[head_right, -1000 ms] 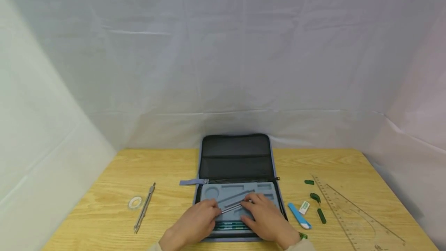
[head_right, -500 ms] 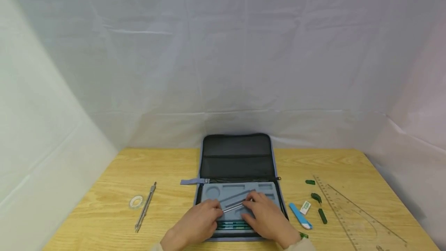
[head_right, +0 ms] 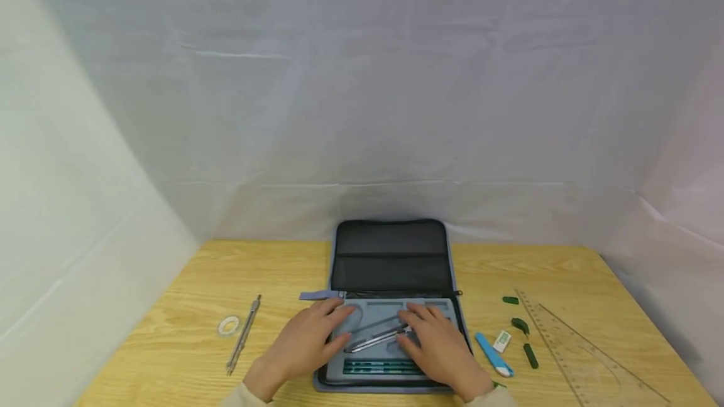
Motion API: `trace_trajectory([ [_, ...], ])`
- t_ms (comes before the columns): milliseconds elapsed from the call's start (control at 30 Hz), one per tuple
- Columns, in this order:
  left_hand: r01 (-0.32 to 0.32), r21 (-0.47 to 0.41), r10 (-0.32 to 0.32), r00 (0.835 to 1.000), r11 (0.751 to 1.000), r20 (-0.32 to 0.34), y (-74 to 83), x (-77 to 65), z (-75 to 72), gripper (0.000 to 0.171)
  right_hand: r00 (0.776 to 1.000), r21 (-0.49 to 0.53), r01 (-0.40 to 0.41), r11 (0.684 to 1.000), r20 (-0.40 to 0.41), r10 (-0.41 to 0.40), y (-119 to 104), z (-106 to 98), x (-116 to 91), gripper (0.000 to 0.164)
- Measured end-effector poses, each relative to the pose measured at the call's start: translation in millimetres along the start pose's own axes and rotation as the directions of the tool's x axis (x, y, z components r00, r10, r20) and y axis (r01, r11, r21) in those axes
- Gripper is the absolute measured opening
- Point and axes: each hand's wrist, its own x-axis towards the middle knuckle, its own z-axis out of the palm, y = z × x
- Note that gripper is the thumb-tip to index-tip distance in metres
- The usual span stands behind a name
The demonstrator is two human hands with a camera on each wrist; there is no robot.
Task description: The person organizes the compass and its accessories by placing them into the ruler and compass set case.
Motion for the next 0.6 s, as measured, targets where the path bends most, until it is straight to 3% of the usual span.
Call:
trace_trajectory([
  [200, 0.1, 0.014, -0.1, 0.995, 0.995, 0.002, -15.7, -11.1, -5.1, 0.04, 0.998, 0.044, -0.003, 0.999, 0.065, 0.0, -4, 1, 8, 0.052],
  [367, 0.203, 0.032, -0.202, 0.979, 0.979, -0.017, -30.0, -22.3, -8.9, 0.042, 0.995, 0.063, -0.001, 0.998, 0.103, -0.005, -9, 5, 14, 0.056],
  [600, 0.273, 0.051, -0.272, 0.962, 0.961, -0.021, -46.9, -42.9, -14.0, 0.041, 0.993, 0.082, 0.02, 0.996, 0.118, -0.029, -21, 11, 21, 0.057],
])
